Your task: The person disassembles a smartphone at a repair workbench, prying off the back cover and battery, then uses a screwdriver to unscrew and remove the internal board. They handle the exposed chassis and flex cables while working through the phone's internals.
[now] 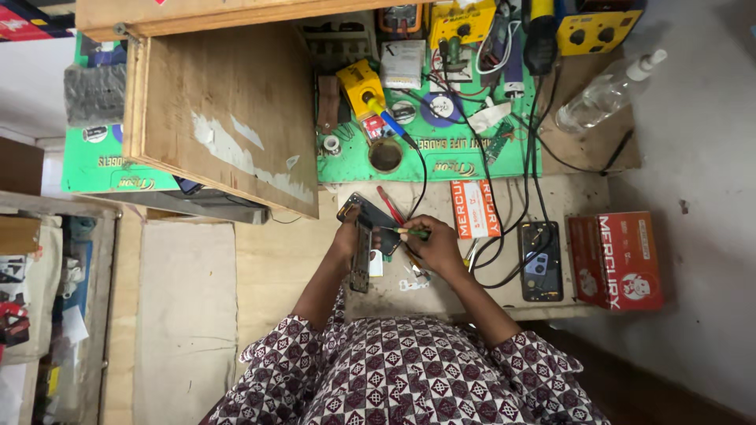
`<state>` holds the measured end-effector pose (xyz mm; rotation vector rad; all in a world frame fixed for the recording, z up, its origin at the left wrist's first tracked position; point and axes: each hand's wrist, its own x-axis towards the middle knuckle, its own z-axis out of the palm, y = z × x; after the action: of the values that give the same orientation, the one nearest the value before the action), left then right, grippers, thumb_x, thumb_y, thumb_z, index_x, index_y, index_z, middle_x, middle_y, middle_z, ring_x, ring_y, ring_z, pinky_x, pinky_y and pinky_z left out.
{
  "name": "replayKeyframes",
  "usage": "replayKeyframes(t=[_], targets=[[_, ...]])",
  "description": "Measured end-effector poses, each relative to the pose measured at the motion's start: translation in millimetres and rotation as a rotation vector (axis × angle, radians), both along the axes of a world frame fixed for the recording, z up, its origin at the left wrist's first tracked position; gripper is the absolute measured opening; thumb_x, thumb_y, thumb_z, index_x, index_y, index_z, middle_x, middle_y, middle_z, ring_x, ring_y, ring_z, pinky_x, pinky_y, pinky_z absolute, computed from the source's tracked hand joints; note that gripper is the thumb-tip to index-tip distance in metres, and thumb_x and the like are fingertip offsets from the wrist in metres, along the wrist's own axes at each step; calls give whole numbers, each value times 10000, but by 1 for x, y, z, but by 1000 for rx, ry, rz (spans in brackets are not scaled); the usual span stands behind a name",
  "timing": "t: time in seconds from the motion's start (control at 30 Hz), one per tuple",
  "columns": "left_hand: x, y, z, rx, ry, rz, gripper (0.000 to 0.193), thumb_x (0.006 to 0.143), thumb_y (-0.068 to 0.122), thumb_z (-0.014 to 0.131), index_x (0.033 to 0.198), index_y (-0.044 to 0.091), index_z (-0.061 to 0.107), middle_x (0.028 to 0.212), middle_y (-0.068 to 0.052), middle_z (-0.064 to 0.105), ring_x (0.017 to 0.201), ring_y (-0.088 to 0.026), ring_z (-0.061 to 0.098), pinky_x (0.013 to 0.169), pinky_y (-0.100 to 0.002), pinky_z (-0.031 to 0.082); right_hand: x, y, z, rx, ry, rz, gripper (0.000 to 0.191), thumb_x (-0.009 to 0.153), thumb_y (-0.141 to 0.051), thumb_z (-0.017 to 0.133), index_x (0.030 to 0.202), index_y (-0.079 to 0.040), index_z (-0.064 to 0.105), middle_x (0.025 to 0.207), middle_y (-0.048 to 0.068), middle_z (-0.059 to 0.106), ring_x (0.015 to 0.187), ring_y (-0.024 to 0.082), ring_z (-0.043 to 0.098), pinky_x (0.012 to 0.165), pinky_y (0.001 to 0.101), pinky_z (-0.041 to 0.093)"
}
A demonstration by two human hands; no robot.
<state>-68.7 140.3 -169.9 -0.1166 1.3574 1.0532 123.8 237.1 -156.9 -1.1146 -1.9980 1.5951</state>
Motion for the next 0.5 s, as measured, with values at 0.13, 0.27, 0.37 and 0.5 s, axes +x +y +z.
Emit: replayKeyframes(t=[0.13,0.27,0.37,0.5], targets=[[-5,-1,-5,-35,-17,-22,877,850,842,358,989,41,688,780,-114,680,697,-244,662,650,-413,534,2,0,-1,4,-33,-38,190,864,-29,712,1053,-21,737,860,80,753,766,109,657,713,280,533],[-7,-5,-2,77,-124,12,870,894,802,359,1099,27,699,864,-114,703,774,-247,674,710,-418,554,5,0,3,71,-74,-112,180,955,-25,622,1100,-43,727,848,152,738,746,202,675,690,319,528],[-7,-13,7,148,-217,50,916,915,778,315,1182,-14,689,924,-133,720,837,-266,687,787,-439,572,5,1,10,408,86,-31,239,927,6,615,1154,-34,682,1064,196,717,934,311,712,802,374,552],[-7,-25,26,352,-375,105,928,940,748,288,1243,-46,661,972,-160,717,886,-298,693,857,-466,573,4,1,22,499,-152,41,276,894,4,636,1154,-57,704,1017,216,672,912,423,648,802,489,509]])
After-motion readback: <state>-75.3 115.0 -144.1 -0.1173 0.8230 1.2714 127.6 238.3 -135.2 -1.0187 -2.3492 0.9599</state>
